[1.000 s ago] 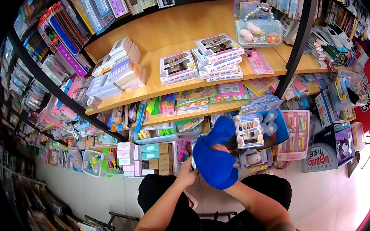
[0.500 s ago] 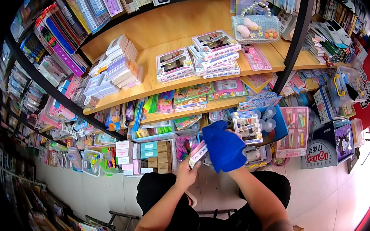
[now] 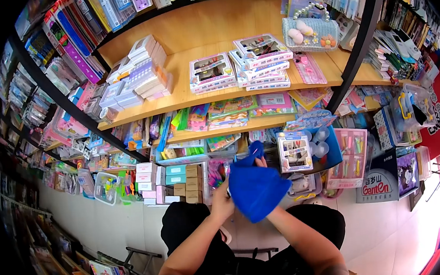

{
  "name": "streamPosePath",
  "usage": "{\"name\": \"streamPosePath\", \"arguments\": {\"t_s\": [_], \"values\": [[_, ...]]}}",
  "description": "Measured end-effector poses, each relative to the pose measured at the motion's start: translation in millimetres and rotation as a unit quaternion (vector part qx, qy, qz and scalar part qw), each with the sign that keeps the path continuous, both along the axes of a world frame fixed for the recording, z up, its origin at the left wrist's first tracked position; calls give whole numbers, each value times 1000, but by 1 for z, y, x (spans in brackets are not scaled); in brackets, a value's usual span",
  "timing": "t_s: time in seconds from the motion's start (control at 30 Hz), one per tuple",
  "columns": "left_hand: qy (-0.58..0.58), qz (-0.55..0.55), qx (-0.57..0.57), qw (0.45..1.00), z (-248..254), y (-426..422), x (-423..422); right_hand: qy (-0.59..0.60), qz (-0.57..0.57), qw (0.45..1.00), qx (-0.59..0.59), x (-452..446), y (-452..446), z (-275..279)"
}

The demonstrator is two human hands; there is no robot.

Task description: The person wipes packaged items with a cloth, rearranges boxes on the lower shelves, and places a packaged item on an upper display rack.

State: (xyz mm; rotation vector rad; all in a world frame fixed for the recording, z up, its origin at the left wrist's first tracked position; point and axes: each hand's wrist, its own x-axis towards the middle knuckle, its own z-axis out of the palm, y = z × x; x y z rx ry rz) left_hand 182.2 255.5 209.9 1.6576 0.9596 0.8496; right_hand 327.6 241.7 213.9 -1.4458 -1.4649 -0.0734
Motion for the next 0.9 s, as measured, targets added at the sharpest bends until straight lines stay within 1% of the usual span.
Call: {"name": "streamPosePath", "arguments": {"t_s": [0.03, 0.07, 0.1, 0.13, 0.17, 0.2, 0.23, 0.27, 0.3, 0.33, 0.37, 0.4, 0.43, 0.47, 0.53, 0.57, 0.63, 0.67, 0.7, 0.73, 0.77, 0.8, 0.9], "values": [[-11, -9, 13, 1000, 5, -3, 1, 112, 39, 993, -27, -4, 1, -14], [-23, -16, 26, 999, 9, -6, 3, 221, 79, 971, -53, -7, 3, -15], [-2, 7, -30, 1000, 13, -8, 4, 273, 110, 953, -76, -6, 3, -15], [20, 19, 15, 1000, 9, -6, 3, 325, 137, 931, -98, -6, 2, -15], [42, 29, 60, 997, 1, -3, 0, 322, 154, 927, -117, -2, -1, 15], [65, 39, 106, 992, -2, -1, 0, 307, 160, 927, -142, 1, 1, 22], [58, 38, 113, 991, -1, -1, 0, 291, 165, 927, -167, 5, 4, 28], [51, 36, 120, 991, 5, -2, 2, 263, 159, 931, -198, 8, 9, 22], [45, 35, 128, 990, 10, -2, 3, 108, 120, 967, -200, 9, 11, 17], [55, 34, 127, 990, 13, -2, 2, -47, 64, 979, -186, 11, 12, 12], [64, 34, 126, 989, 16, -2, 2, -324, -31, 937, -126, 11, 12, 12], [74, 34, 126, 989, 18, -2, 2, -573, -121, 809, -54, 12, 12, 11], [71, 33, 127, 989, 18, -1, 2, -394, -42, 914, -85, 13, 13, 6], [68, 33, 129, 989, 19, -1, 2, -195, 41, 974, -112, 14, 16, 4], [68, 36, 128, 989, 19, -1, 1, 14, 116, 983, -140, 14, 15, 3], [72, 39, 126, 989, 19, -2, 2, 15, 109, 983, -146, 13, 12, 16], [80, 41, 123, 988, 15, -4, 1, -131, 70, 976, -160, 7, 8, 13], [83, 40, 124, 988, 9, -3, 1, -275, 35, 947, -163, 2, 7, 6], [86, 39, 125, 988, 4, -2, 1, -266, 45, 949, -165, 1, 6, 0], [88, 30, 134, 987, -1, -1, 0, -256, 54, 951, -167, 0, 4, -4], [89, 22, 142, 986, -5, 1, -1, -91, 105, 976, -167, 1, 0, 16], [91, 13, 150, 984, -8, 2, -2, 77, 154, 972, -162, 1, -3, 30], [113, -4, 144, 983, -11, 5, -5, 120, 80, 964, -225, -3, -6, 41]]}}
